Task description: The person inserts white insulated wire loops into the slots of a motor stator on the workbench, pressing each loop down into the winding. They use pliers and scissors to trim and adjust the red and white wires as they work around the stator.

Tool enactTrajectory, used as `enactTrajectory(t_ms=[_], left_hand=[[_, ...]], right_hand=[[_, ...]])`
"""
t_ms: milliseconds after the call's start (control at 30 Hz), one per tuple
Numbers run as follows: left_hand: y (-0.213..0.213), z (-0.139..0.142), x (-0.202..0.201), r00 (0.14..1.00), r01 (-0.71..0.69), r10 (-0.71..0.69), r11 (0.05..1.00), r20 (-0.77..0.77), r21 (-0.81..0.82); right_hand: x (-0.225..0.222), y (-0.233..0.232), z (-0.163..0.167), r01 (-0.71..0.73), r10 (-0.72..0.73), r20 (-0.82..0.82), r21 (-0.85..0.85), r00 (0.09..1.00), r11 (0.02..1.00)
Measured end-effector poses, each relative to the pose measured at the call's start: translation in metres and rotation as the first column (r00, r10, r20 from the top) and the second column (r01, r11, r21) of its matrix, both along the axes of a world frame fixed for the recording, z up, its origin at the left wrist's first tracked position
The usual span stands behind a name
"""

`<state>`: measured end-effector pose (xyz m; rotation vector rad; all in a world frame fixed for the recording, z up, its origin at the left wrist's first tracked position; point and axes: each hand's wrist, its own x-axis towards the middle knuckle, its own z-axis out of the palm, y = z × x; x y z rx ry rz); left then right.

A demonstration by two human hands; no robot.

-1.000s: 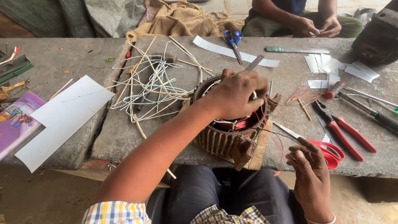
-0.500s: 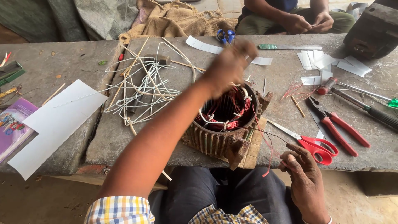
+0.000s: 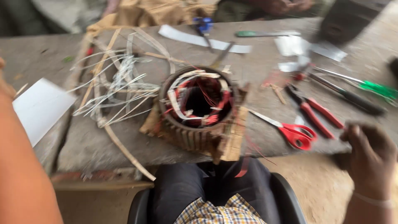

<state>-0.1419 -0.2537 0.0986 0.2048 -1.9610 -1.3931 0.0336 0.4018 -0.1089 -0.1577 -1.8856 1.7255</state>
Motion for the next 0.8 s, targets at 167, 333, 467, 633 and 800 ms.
enactTrajectory(t_ms=[167,333,467,633,800], left_hand=[[-0.031,-0.099,0.118,0.973,0.080,-0.079,0.997,0.215,0.003],[-0.017,-0.171,0.154,0.988,-0.006,0.073,0.905,0.140,-0.426],[-0.004,-0.145,0.118,0.968,0.076,0.047,0.880,0.246,-0.470],[0.013,-0.128,0.077,0.873,0.172,0.256,0.634,0.415,-0.754],[-0.020,-0.061,0.049,0.899,0.010,0.303,0.708,0.316,-0.706]], right_hand=[[0.006,-0.025,-0.044,-0.437,0.410,0.304,0.023,0.860,0.899],[-0.018,-0.074,-0.082,-0.612,0.522,0.452,0.070,0.724,0.788],[-0.012,-0.103,-0.078,-0.548,0.363,0.618,0.132,0.697,0.826],[0.007,-0.103,-0.073,-0.481,0.258,0.580,0.270,0.773,0.834],[-0.004,-0.082,-0.089,-0.498,0.308,0.536,0.253,0.786,0.830]])
